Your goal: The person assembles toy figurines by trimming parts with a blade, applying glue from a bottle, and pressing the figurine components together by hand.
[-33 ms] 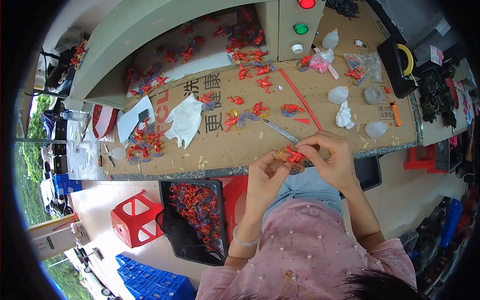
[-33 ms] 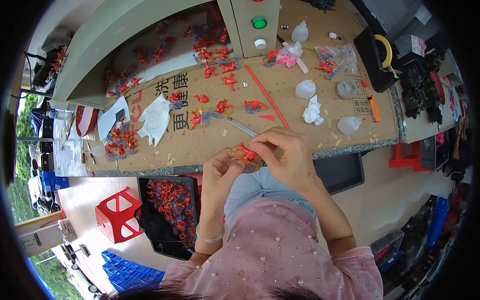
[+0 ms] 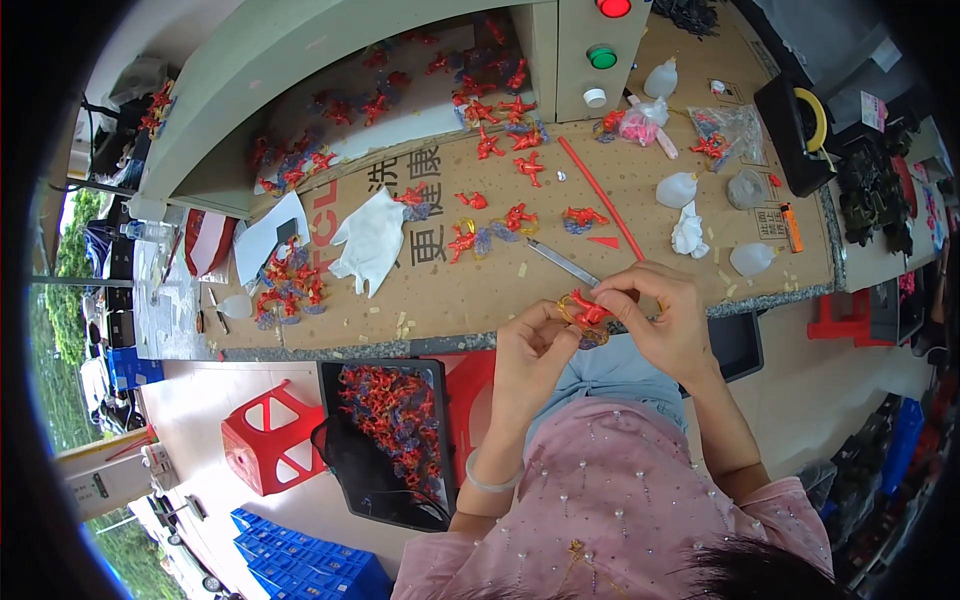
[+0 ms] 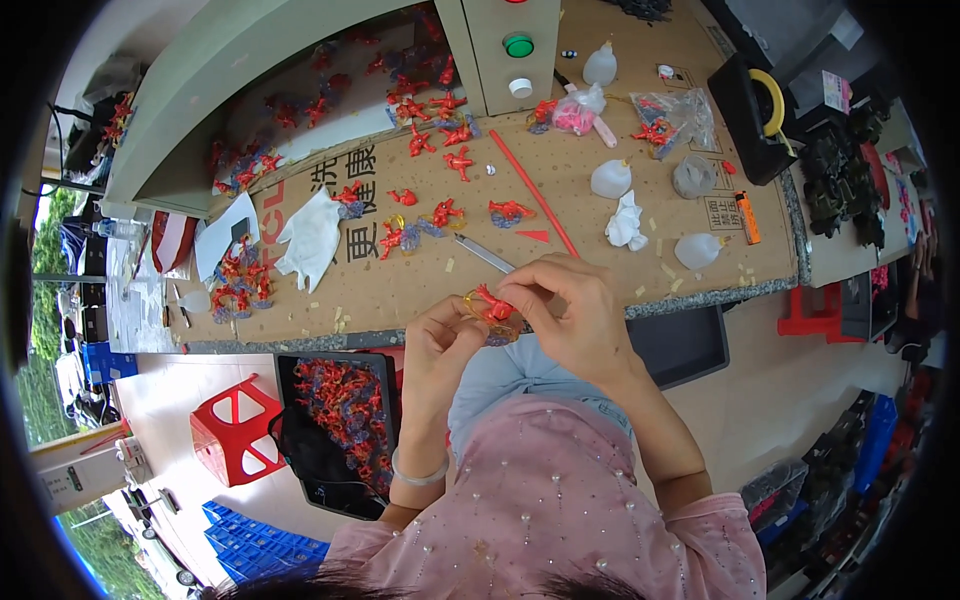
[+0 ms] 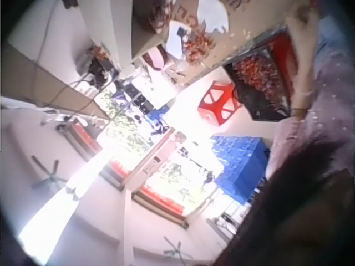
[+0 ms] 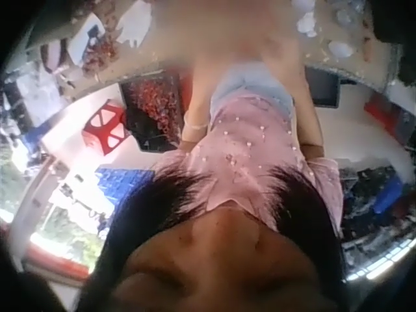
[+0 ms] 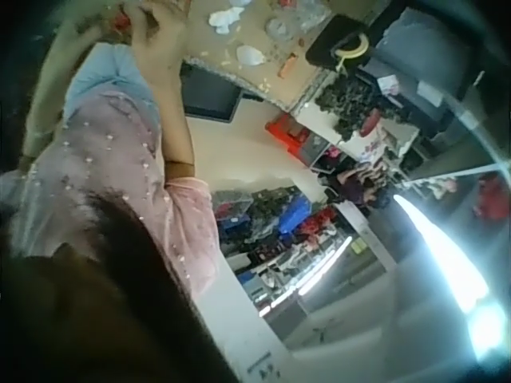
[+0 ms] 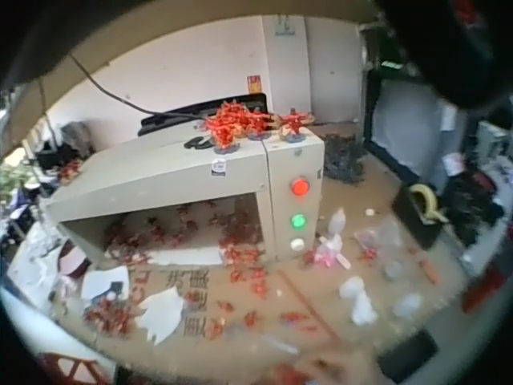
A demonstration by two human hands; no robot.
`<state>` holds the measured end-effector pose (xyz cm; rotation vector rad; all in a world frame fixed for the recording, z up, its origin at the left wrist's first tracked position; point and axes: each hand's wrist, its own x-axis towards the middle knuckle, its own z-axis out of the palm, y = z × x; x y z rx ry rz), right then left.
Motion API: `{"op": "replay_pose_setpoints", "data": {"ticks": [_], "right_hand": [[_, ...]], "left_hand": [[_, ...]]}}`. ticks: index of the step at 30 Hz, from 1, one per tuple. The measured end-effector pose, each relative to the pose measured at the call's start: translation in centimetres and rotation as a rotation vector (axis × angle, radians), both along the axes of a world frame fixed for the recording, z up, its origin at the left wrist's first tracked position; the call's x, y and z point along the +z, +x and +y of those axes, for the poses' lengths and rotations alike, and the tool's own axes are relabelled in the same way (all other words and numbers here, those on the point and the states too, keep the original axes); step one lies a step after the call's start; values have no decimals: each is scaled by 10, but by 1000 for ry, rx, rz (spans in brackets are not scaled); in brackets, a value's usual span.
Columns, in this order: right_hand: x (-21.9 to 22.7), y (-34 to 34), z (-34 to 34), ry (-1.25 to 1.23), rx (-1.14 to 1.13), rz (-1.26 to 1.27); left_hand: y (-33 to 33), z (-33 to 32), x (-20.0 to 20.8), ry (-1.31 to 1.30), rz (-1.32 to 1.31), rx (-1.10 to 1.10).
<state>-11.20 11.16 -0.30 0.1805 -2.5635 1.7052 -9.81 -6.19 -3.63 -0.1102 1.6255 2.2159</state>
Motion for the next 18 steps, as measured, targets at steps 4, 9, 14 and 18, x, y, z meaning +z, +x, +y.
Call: {"op": "replay_pose_setpoints", "data": {"ticks": [4,9,14,18], "right_hand": [[-1,-1,-1,18,-15,68],[0,-1,0,-13,-16,14],[-3,-3,3,9,-43,108],[-2,-3,5,-47,-65,183]], "left_hand": [[0,0,3,-2,-16,22],[0,-2,-1,11,43,21],[-4,3,1,186,-36,19],[-7,0,-3,491,-163,-141]]}}
